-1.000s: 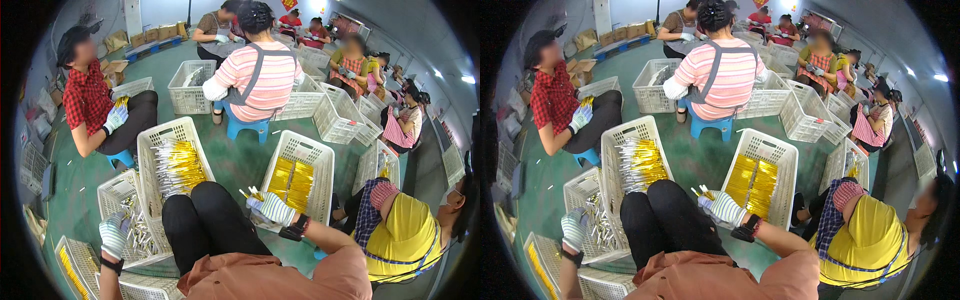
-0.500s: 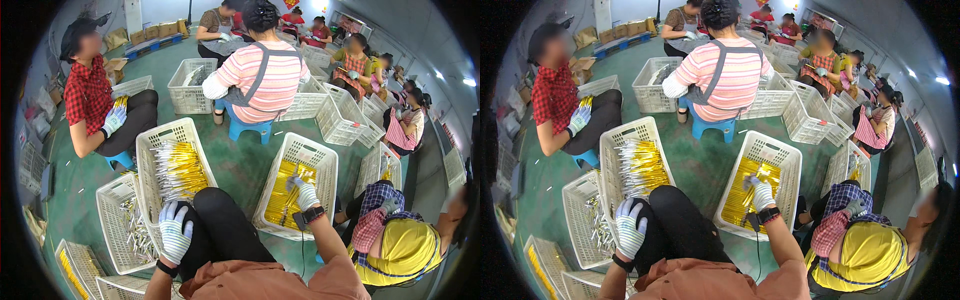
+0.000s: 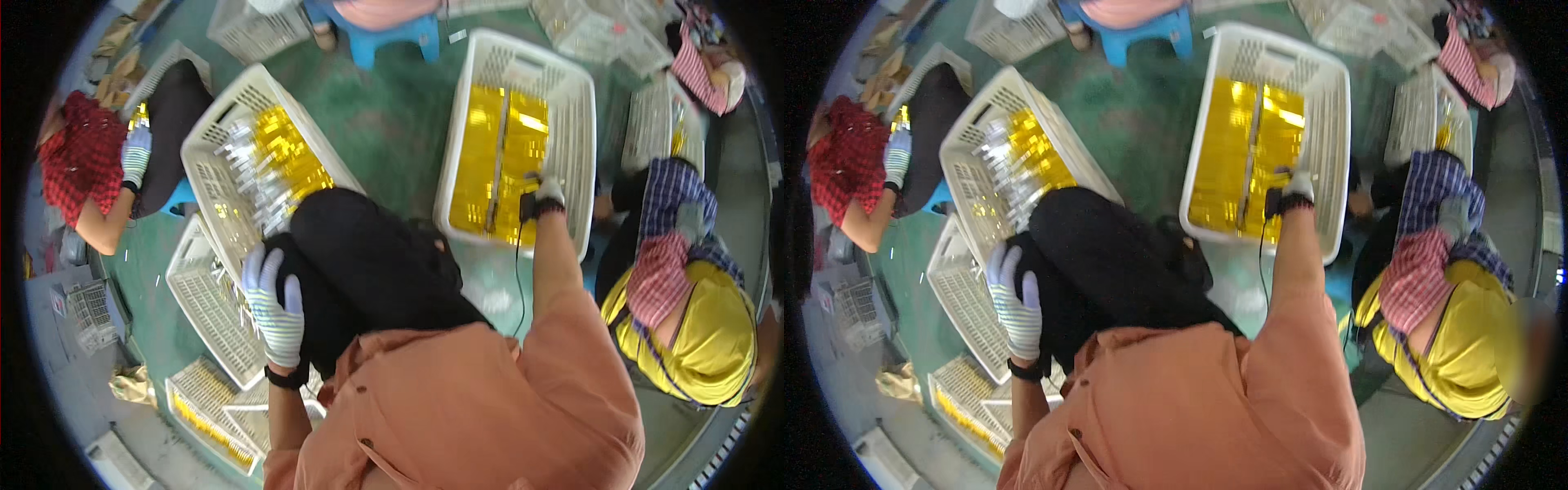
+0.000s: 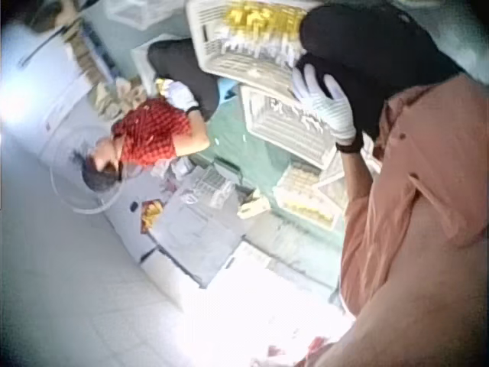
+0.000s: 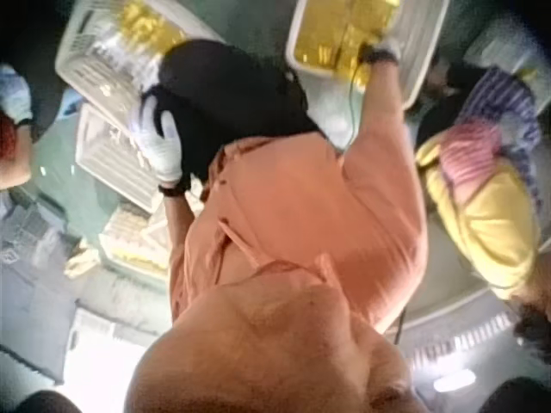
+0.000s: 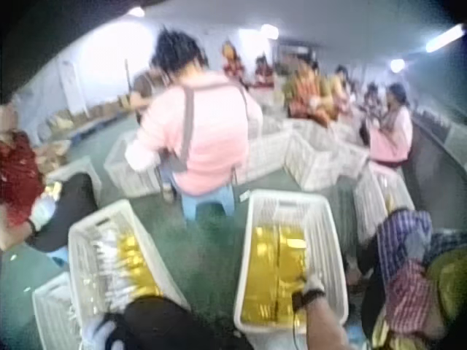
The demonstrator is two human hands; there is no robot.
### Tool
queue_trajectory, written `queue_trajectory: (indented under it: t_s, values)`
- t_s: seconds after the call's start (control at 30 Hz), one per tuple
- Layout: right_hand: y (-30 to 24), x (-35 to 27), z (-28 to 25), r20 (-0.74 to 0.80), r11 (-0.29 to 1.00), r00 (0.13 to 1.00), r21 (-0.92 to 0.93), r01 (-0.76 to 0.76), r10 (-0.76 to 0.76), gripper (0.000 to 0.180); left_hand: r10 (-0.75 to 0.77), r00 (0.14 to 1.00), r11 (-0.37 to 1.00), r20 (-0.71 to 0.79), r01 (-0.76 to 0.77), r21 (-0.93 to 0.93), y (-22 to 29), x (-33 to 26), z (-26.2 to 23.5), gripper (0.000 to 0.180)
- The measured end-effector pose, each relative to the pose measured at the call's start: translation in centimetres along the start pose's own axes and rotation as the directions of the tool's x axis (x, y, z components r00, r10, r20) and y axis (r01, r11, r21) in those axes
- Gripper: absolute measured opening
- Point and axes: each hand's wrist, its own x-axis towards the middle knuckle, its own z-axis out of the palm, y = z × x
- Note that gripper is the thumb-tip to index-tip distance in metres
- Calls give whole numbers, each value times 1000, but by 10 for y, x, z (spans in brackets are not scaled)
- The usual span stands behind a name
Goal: Sorting and inspecting small gold-colored tubes into plastic baskets in a factory environment.
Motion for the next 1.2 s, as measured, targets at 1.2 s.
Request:
queue_trajectory:
  t_s: [1.2]
  values:
    - [8, 62, 33, -316, 509, 712, 858, -68, 628, 29, -55, 992, 998, 116, 50, 44, 9, 9, 24, 40]
